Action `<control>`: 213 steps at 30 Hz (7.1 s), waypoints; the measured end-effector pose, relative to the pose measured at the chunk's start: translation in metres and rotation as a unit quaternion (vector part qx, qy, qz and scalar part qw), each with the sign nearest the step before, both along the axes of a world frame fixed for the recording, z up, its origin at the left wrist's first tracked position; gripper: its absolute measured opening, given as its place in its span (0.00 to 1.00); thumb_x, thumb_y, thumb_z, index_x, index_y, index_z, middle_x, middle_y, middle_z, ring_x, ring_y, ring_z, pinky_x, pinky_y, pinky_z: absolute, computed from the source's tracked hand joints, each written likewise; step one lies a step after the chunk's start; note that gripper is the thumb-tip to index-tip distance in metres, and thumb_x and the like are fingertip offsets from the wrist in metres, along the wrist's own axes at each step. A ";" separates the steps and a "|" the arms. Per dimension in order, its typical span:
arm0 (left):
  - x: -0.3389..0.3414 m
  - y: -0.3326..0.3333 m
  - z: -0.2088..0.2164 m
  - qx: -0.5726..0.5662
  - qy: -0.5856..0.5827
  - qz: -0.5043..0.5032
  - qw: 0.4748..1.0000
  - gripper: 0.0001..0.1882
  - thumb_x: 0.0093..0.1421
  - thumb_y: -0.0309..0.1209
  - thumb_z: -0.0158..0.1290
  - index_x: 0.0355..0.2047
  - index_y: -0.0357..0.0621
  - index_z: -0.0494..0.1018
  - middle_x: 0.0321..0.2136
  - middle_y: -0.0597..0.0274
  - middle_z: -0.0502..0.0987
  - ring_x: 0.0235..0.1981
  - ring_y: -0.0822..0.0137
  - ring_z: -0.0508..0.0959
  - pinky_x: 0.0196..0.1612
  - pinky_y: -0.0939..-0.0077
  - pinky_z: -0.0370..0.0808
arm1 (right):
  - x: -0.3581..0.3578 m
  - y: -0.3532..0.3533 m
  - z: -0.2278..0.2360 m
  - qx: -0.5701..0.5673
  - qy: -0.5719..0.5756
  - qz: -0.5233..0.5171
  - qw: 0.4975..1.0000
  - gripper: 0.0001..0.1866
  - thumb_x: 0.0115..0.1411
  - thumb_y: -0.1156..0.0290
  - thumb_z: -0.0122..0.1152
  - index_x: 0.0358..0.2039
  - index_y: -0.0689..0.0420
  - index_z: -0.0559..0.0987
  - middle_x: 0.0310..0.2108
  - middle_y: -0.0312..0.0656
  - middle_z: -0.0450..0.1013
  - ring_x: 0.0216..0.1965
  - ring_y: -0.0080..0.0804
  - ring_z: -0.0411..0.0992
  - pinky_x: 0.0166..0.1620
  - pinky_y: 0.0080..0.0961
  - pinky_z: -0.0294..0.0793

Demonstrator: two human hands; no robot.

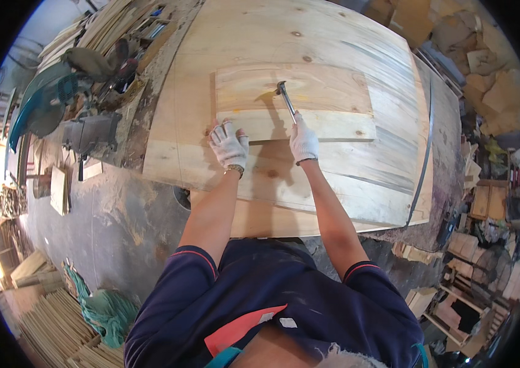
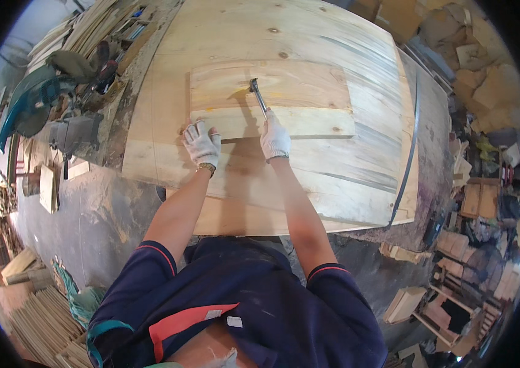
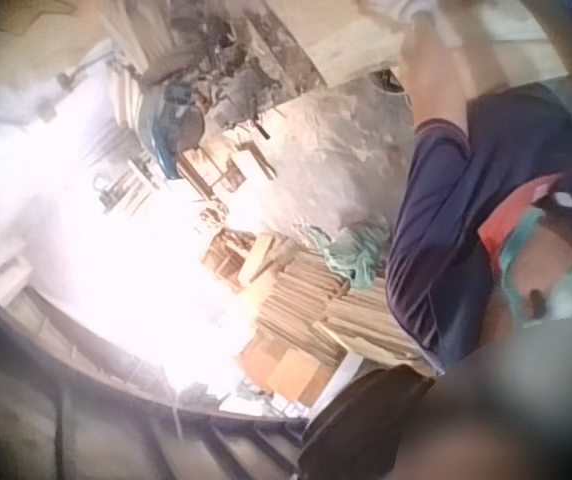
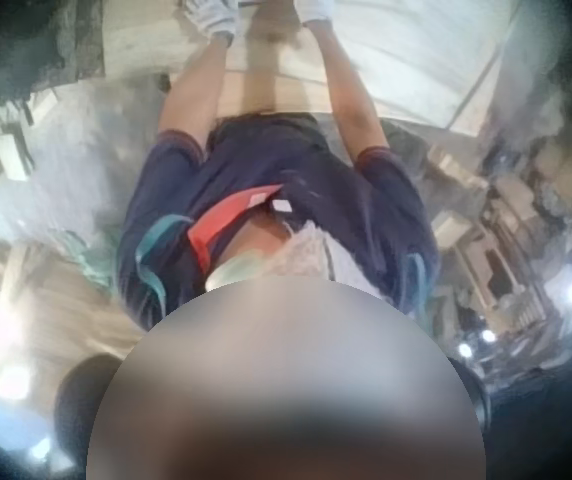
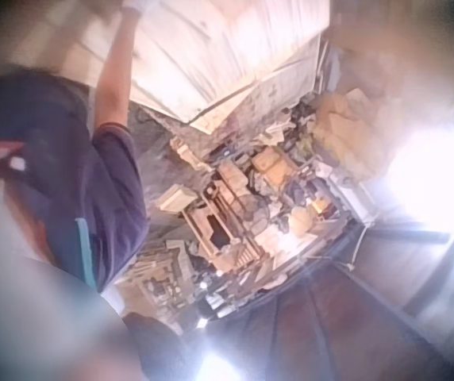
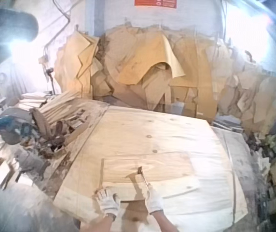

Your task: The person measures and marks a wooden plank, cuts it with a circular saw, then assembles it with other pieces using a nail gun and hammer. The person also uses a jigsaw to cut a curved edge on the assembled wood.

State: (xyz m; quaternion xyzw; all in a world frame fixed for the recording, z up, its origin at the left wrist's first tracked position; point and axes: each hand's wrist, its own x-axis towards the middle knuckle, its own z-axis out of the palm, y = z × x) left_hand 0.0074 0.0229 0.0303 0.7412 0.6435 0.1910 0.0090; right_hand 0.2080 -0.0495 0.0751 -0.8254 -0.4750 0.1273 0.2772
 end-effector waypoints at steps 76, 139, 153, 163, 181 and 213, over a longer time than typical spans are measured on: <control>-0.309 0.101 0.060 -0.073 -0.305 0.127 0.941 0.21 0.68 0.51 0.52 0.38 0.42 0.76 0.29 0.46 0.80 0.33 0.44 0.80 0.35 0.54 0.73 | -0.142 -0.133 -0.080 -0.145 0.284 0.232 0.919 0.15 0.69 0.74 0.53 0.53 0.61 0.81 0.22 0.33 0.75 0.19 0.16 0.70 0.25 0.17 0.70; -0.043 -0.183 0.124 -0.628 -0.381 -0.349 0.582 0.22 0.70 0.33 0.47 0.60 0.36 0.71 0.42 0.55 0.81 0.34 0.71 0.83 0.37 0.78 0.79 | -0.001 -0.347 0.108 0.128 0.323 -0.351 0.869 0.20 0.59 0.59 0.70 0.38 0.68 0.83 0.28 0.39 0.79 0.28 0.24 0.74 0.32 0.25 0.73; 0.086 -0.363 0.110 -0.697 -0.578 -0.013 0.424 0.34 0.73 0.54 0.46 0.67 0.42 0.63 0.63 0.50 0.69 0.63 0.52 0.70 0.66 0.54 0.70 | -0.066 -0.403 0.170 -0.109 -0.066 -0.074 0.989 0.12 0.58 0.62 0.61 0.36 0.57 0.79 0.29 0.50 0.79 0.31 0.48 0.80 0.34 0.44 0.80; 0.023 -0.353 -0.002 -0.656 -0.600 0.026 0.456 0.31 0.73 0.49 0.50 0.66 0.41 0.62 0.62 0.53 0.71 0.62 0.54 0.73 0.65 0.52 0.72 | -0.024 -0.497 0.083 -0.183 0.084 -0.168 0.965 0.21 0.57 0.53 0.64 0.38 0.60 0.78 0.33 0.58 0.79 0.38 0.61 0.78 0.42 0.53 0.77; -0.008 -0.330 -0.039 -0.762 -0.434 0.030 0.479 0.34 0.75 0.55 0.40 0.71 0.45 0.54 0.70 0.46 0.60 0.69 0.47 0.64 0.66 0.47 0.66 | 0.072 -0.462 -0.052 -0.045 0.065 -0.326 0.942 0.28 0.67 0.45 0.55 0.41 0.63 0.78 0.36 0.64 0.78 0.42 0.64 0.77 0.44 0.51 0.74; -0.076 -0.302 0.040 -0.395 -0.276 -0.094 0.871 0.33 0.74 0.52 0.42 0.23 0.32 0.71 0.17 0.65 0.64 0.24 0.69 0.62 0.30 0.62 0.63 | 0.028 -0.411 -0.025 0.118 0.660 -0.314 0.672 0.43 0.63 0.34 0.56 0.57 0.65 0.78 0.50 0.50 0.79 0.49 0.40 0.76 0.52 0.35 0.75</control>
